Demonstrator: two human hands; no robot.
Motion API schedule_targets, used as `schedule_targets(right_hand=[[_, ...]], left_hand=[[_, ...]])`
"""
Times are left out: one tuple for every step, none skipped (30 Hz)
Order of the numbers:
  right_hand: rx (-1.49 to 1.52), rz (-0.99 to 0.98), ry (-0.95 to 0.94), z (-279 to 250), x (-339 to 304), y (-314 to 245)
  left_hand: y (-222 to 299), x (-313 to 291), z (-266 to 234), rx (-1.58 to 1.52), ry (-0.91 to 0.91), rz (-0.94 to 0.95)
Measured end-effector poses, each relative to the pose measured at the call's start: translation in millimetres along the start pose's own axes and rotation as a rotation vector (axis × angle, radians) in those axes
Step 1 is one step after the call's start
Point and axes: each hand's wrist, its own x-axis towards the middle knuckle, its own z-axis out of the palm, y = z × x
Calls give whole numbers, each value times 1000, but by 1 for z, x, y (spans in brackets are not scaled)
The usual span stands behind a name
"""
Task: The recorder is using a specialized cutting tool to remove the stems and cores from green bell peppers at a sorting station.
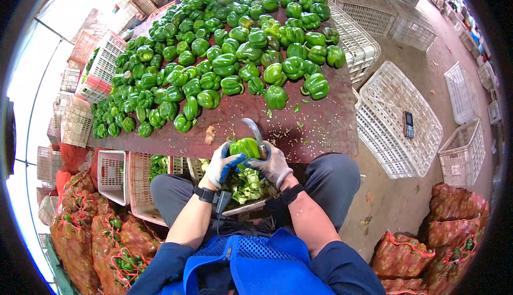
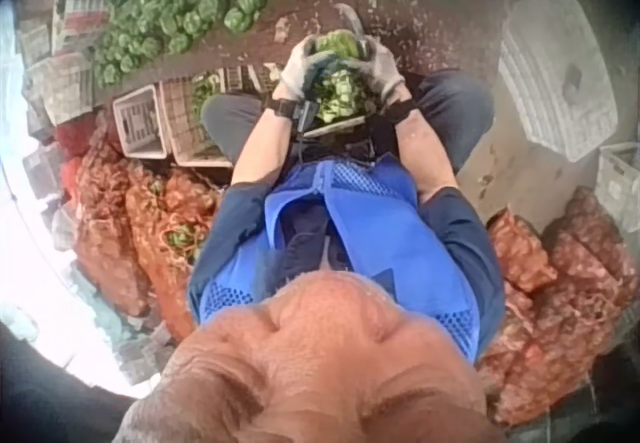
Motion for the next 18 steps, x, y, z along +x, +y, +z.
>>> schedule_targets(right_hand=[[-49, -7, -20, -2, 0, 2], [113, -4, 10, -1, -2, 4], [114, -3, 8, -1, -3, 3], [84, -11, 23, -2, -3, 3], [54, -20, 38, -2, -3, 3], [212, 3, 71, 0, -5, -4], [212, 8, 72, -1, -3, -2], [293, 23, 65, -2, -1, 1], [374, 33, 59, -3, 0, 3], [396, 45, 46, -4, 0, 4], [396, 46, 48, -5, -1, 6], [449, 63, 33, -6, -1, 6], [502, 80, 17, -6, -1, 5], [503, 81, 18, -7, -2, 5], [503, 100, 9, -8, -2, 1], [502, 120, 0, -9, -2, -2], [503, 120, -2, -9, -2, -5], [562, 155, -9, -9, -3, -7]], left_hand=[[4, -2, 4, 43, 2, -23], [5, -3, 6, 85, 4, -47], [3, -3, 6, 85, 7, -47], [-2, -3, 5, 70, 14, 7], [-5, -4, 5, 55, 20, 61], [-5, -5, 7, 53, 19, 55], [-4, -7, 11, 1, 30, 61], [-4, -9, 12, -51, 41, 67], [-5, -10, 11, -51, 38, 65], [-8, -11, 8, -106, 19, 37], [-10, -13, 6, -161, 0, 9], [-6, -17, 10, -233, 2, 40], [-7, -17, 11, -233, 2, 38], [-8, -18, 11, -266, 7, 51], [-8, -19, 11, -299, 15, 66], [-9, -21, 10, -299, 17, 66], [-10, -23, 7, -334, -6, 64], [-11, -25, 6, -371, -31, 62]])
